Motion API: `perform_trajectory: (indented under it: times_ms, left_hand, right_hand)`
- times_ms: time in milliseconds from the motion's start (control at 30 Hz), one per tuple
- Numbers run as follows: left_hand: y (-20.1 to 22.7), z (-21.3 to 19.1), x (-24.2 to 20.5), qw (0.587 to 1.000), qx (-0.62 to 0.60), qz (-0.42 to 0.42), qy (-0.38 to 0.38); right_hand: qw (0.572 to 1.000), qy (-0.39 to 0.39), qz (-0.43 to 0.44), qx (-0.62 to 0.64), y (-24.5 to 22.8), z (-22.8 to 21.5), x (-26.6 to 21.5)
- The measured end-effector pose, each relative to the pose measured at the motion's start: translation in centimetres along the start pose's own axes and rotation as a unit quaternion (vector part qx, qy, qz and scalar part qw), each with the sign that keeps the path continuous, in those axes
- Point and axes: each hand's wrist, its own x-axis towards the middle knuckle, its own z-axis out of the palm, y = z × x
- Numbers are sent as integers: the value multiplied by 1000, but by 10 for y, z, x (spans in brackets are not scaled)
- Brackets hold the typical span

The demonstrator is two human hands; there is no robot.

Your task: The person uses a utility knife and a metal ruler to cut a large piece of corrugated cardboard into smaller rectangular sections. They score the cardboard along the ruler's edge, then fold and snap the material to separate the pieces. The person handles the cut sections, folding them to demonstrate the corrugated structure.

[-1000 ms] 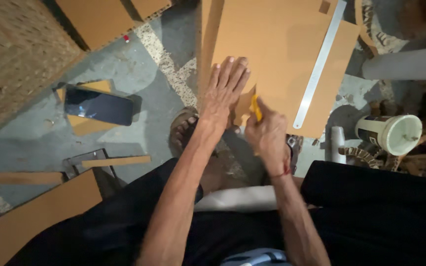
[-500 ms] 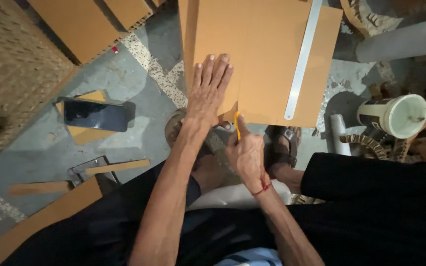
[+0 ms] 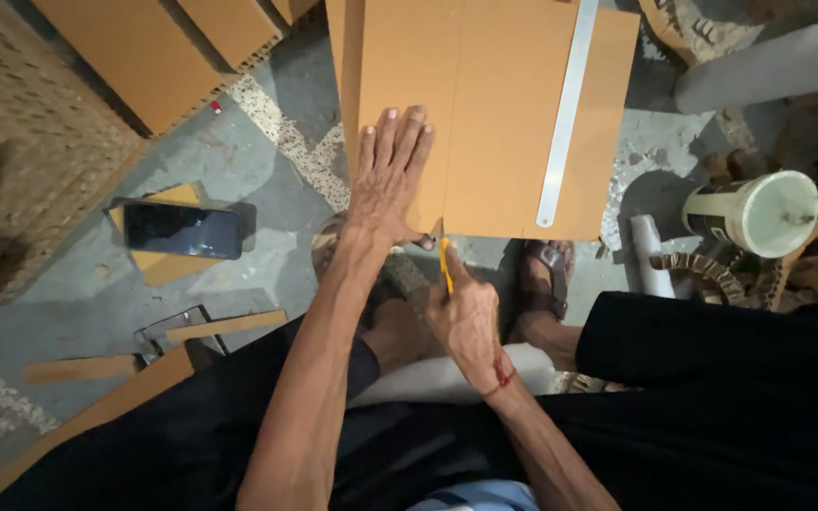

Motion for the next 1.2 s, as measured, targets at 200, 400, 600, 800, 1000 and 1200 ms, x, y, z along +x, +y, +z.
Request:
perform_trajectory:
  times_ms: [200, 400, 600, 800, 1000, 1200]
  left_hand:
    - [1, -5, -1, 1000, -5, -2, -11]
    - [7, -9, -7, 1000, 23, -14, -10]
    - [11, -11, -12, 998, 28, -54, 2]
    - [11, -4, -16, 994, -7, -110, 8]
    - [10, -4, -16, 992, 17, -125, -1]
    - [14, -29, -9, 990, 75, -103, -66]
  right_hand:
    - [996, 60, -59, 16, 28, -36, -20]
    - [919, 360, -71, -141, 161, -55, 56]
    - [913, 222, 144, 309, 233, -49, 96]
    - [931, 268, 190, 160, 215, -47, 138]
    - [950, 224, 146, 165, 204, -57, 142]
    - [967, 224, 100, 64, 134, -65, 125]
